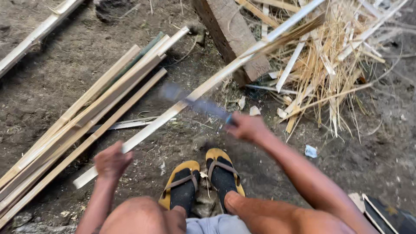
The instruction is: The person uses a machete to split long bamboo poles into thin strips. They repeatedly position each pole on a wooden block and strike it with the machete to separate the material, then set the finished strips aside.
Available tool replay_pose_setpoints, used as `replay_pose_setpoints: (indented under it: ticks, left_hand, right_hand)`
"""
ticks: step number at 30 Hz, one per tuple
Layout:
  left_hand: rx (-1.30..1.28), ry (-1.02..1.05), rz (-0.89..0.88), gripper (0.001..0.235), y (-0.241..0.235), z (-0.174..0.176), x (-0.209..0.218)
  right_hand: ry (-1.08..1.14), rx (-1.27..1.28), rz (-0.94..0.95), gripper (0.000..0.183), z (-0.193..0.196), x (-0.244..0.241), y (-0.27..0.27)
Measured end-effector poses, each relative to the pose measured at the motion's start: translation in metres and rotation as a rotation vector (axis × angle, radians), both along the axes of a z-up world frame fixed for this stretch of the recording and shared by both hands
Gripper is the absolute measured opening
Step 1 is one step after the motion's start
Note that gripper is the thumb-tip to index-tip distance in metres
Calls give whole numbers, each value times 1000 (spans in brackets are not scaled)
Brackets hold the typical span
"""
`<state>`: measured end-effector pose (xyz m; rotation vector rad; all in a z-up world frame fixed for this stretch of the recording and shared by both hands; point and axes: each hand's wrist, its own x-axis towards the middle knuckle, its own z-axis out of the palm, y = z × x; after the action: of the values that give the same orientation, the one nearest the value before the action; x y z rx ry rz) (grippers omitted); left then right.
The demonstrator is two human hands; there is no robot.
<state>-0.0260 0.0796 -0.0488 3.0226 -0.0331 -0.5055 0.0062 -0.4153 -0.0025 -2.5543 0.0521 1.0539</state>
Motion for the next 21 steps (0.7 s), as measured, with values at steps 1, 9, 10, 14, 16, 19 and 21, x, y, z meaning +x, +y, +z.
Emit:
replay_pose_setpoints:
  ticks: [1,9,10,14,16,19,21]
  left_hand:
    - [14,-13,-6,36,17,6,-10]
    - [-71,-8,-98,51,-49,-4,35]
    - [-288,-270,-172,67,-82,-5,53]
    - [-221,76,-63,32,-162,-7,98]
    - [-201,98,-70,32,-159,-4,94]
    - [-190,61,-19,42,-93,0,56]
    - [-152,1,-29,35,-74,-3,42]
  right_hand:
    - [-3,-74,-229,60,-2,12,-29]
    - [-260,-188,-381,65,-24,32,-68]
    - [-223,-135,-393,62,-23,30,-46]
    - [-20,4,-113,54,-16,3,24]
    - [-166,-97,362,55,-7,7,12]
    - [-169,-157,-116,55,4,20,-38]
    - [-306,-246,-160,60,5,30,-53]
